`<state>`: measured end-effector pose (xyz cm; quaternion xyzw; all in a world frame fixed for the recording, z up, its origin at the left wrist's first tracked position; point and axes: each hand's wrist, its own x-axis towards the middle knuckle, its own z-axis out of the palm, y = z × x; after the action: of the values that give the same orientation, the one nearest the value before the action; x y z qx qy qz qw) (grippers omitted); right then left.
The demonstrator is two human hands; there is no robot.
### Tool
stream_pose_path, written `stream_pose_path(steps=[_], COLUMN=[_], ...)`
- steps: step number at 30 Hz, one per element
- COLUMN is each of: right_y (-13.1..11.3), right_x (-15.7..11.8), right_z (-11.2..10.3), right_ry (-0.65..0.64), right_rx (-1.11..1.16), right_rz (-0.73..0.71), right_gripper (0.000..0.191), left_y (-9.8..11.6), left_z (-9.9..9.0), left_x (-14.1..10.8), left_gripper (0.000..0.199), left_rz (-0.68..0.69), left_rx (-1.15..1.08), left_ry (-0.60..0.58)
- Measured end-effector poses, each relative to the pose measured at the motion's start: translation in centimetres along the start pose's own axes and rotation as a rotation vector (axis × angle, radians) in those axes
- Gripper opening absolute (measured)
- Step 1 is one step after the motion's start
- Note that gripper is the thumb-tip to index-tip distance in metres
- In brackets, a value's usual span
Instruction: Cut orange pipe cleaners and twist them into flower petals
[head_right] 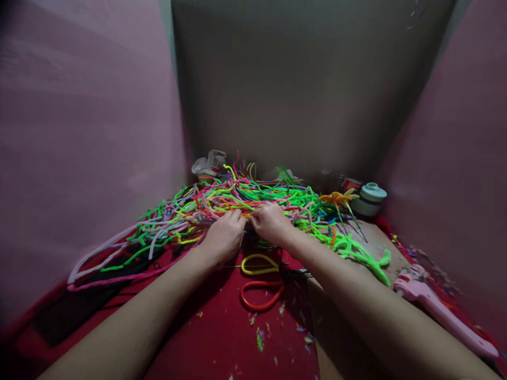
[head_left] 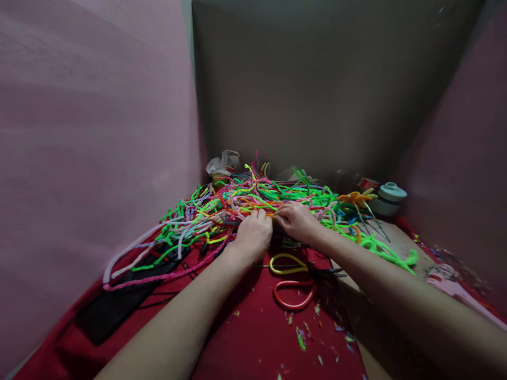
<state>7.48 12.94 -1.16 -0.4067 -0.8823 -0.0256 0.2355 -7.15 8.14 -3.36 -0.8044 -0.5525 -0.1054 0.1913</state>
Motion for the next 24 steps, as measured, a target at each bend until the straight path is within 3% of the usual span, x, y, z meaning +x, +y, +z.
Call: stream_pose_path(steps=[4,7,10,14,21,22,24], right_y=[0.0,0.2,0.1,0.4,1.6,1.6,1.4], right_x=[2.0,3.7,4.4,4.1,4.7,4.9,5.4], right_z=[-0.3,-0.1,0.2,0.0,-1.6,-2.1,-3.6], right_ry=[0.057,0.004,-0.053,0.004,0.314,0.399,0.651], right_rx=[-0.055,-0.083,-0.089,-0.047,0.109,0.185,0.574], right_rz=[0.219,0.319,0.362,0.355,0.368,0.372,0.328], right_gripper=[0.035,0.028,0.019,0.020,0.020,0.020,0.013], left_y=[0.0,0.0,0.1,0.0,0.0,0.0,0.0], left_z=[0.0,-0.1,-0.2,-0.2,0.3,0.3,0.3], left_x=[0.0,-0.1,-0.2,-0.1,0.1,0.1,0.1], left_gripper=[0.021,0.019,0.019,0.020,0.023,0.023,0.024], left_rz=[0.000,-0.004,-0.021,-0.009,-0.033,-0.032,-0.034], left_rx=[0.002,0.000,-0.004,-0.023,-0.048,-0.054,-0.070], left_ry=[0.002,0.019,0.049,0.020,-0.007,-0.011,-0.019])
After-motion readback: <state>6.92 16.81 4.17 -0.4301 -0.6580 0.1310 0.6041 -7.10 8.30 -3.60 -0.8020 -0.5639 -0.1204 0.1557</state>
